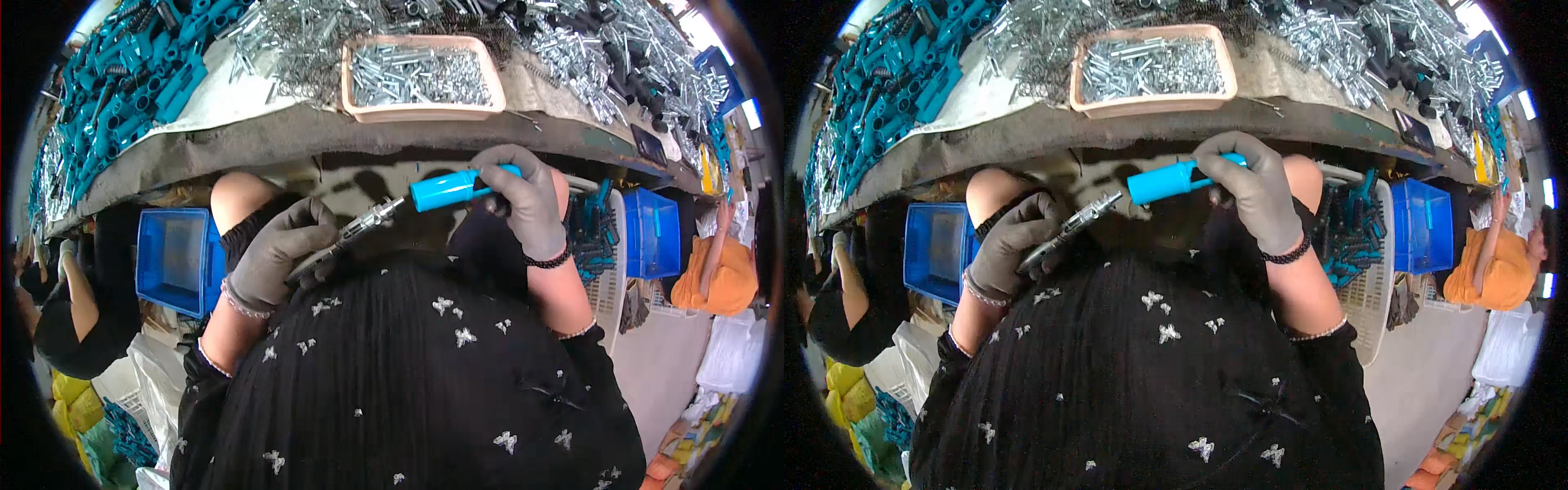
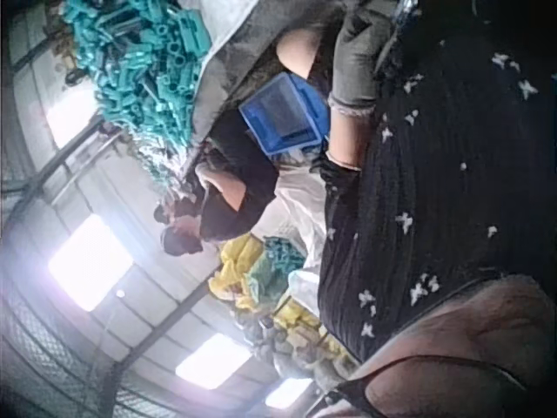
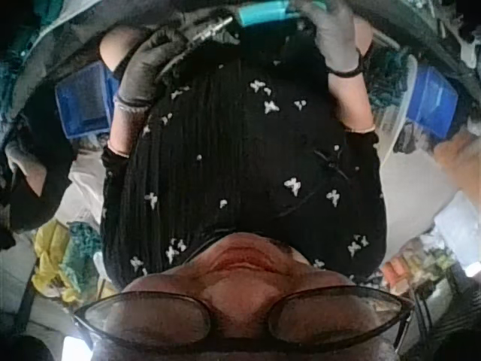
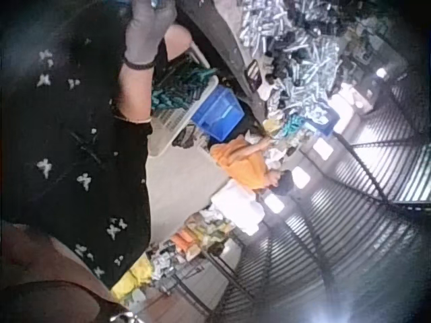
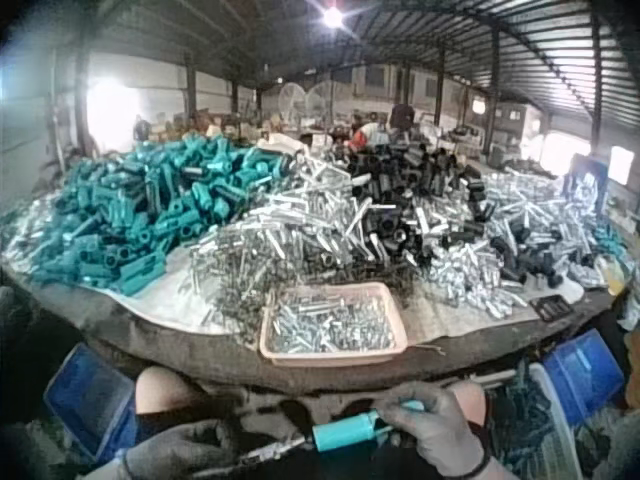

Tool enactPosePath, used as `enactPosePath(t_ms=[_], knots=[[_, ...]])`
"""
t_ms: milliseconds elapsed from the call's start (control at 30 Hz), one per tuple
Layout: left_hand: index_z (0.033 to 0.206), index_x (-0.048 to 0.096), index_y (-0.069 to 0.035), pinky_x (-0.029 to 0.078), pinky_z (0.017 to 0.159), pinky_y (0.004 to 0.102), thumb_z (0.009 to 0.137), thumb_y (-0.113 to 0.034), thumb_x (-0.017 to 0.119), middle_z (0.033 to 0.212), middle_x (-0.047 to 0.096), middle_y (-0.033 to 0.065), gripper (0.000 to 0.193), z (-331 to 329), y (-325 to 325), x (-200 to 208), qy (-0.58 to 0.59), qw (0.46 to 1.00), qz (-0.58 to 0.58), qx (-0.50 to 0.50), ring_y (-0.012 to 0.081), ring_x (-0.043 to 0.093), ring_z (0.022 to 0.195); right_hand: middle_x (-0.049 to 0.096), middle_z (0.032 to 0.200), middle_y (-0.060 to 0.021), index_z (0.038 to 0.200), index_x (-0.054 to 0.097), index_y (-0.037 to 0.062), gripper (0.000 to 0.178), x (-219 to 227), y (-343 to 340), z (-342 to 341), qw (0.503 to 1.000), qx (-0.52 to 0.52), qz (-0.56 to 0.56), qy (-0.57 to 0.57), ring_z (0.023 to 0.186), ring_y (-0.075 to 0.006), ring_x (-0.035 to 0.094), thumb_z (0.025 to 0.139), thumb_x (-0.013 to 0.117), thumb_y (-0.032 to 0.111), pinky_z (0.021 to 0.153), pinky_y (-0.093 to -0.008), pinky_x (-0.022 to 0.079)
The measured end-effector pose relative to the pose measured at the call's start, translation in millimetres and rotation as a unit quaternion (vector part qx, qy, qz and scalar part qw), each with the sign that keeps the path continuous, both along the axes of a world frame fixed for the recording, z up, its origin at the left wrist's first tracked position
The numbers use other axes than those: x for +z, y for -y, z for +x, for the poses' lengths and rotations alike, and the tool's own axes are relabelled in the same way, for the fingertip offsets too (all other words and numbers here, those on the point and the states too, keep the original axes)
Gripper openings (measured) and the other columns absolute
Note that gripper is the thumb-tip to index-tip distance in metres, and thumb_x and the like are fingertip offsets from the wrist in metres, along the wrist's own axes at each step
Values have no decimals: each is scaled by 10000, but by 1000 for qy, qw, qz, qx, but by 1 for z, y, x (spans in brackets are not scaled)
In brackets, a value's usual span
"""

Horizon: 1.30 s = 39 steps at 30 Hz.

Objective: The person assembles tools by hand, fitting metal rods, springs, and pins into sleeves, then attaching plastic handle casings over the mechanisms.

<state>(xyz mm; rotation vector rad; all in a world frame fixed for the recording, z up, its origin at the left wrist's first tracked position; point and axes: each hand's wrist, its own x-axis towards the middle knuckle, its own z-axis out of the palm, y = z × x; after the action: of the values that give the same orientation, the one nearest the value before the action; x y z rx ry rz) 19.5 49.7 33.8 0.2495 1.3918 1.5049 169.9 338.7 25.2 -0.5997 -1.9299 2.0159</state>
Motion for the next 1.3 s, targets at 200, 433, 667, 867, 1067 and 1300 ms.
enactPosePath(t_ms=[200,433,667,867,1067,1300], knots=[[940,550,-101,366,424,210,953,-203,646,674,611,25,140,10,0,-2,21,999,-26,-16,84,534,486,654,804,-14,972,688,31,141,-22,9,-8,995,93,-34,-6,610,-69,582,901,695,153,562,-213,460],[1044,598,-72,431,503,216,993,-238,626,758,648,30,175,11,-14,-5,71,996,-48,-20,80,585,586,664,842,6,991,675,59,126,-46,38,-13,984,177,-2,-26,700,-49,599,910,730,137,618,-225,488],[1098,621,8,492,815,259,979,-130,579,997,656,50,187,3,-17,-35,-222,970,-88,-35,84,590,900,643,916,-38,1006,641,31,167,-27,57,-22,980,180,-58,62,773,-86,604,939,699,172,688,-252,487],[1295,562,-49,466,697,224,1003,-363,587,957,631,31,429,-11,-22,-17,-89,984,-20,-153,75,567,789,617,899,-97,1023,630,35,175,-38,74,-36,981,167,93,15,824,-205,607,932,674,178,740,-338,478],[1465,477,-92,385,523,203,982,-394,614,905,575,-4,586,-11,-20,-25,59,993,31,-98,57,493,595,653,941,-144,1014,648,51,214,9,43,-82,840,102,522,-108,938,-339,633,877,687,210,826,-444,494],[1473,464,-68,378,529,213,1002,-295,585,867,566,-19,536,-12,-20,-19,73,994,40,-70,42,478,588,699,838,-163,903,693,-3,313,54,-26,-139,818,217,510,153,795,-263,691,804,721,292,710,-366,518]])
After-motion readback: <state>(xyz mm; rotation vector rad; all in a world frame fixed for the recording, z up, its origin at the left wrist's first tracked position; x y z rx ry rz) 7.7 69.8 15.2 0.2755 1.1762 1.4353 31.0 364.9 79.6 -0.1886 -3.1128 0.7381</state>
